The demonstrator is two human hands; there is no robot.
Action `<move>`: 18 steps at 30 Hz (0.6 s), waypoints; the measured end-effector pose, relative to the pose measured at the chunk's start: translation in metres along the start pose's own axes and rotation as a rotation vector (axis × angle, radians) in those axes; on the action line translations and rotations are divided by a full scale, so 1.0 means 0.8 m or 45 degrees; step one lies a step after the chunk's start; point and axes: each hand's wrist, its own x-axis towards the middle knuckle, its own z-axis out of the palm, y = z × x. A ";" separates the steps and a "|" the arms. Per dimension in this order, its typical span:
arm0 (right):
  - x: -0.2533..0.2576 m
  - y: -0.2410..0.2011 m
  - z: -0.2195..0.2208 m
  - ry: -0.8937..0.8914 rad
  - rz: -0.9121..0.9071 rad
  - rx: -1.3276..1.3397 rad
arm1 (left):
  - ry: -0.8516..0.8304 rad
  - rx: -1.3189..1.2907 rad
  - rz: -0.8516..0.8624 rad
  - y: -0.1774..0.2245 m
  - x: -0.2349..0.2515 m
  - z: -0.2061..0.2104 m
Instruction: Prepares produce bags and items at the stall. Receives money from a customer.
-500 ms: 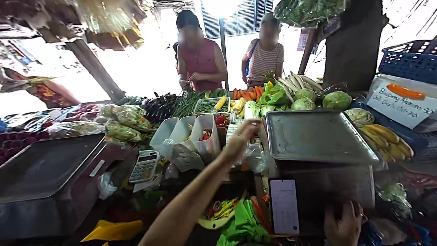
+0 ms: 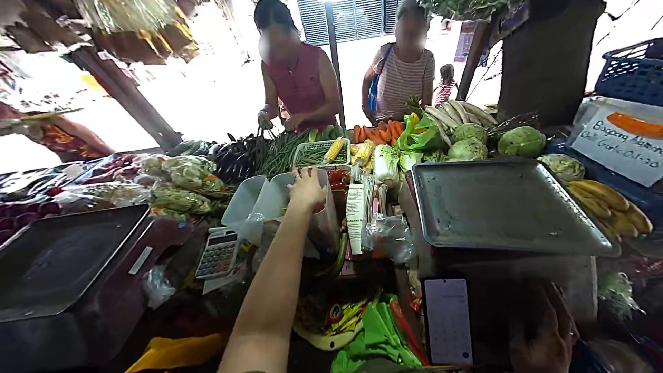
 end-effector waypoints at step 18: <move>0.005 -0.004 -0.005 -0.038 -0.049 -0.091 | 0.038 -0.027 0.046 -0.016 0.004 0.003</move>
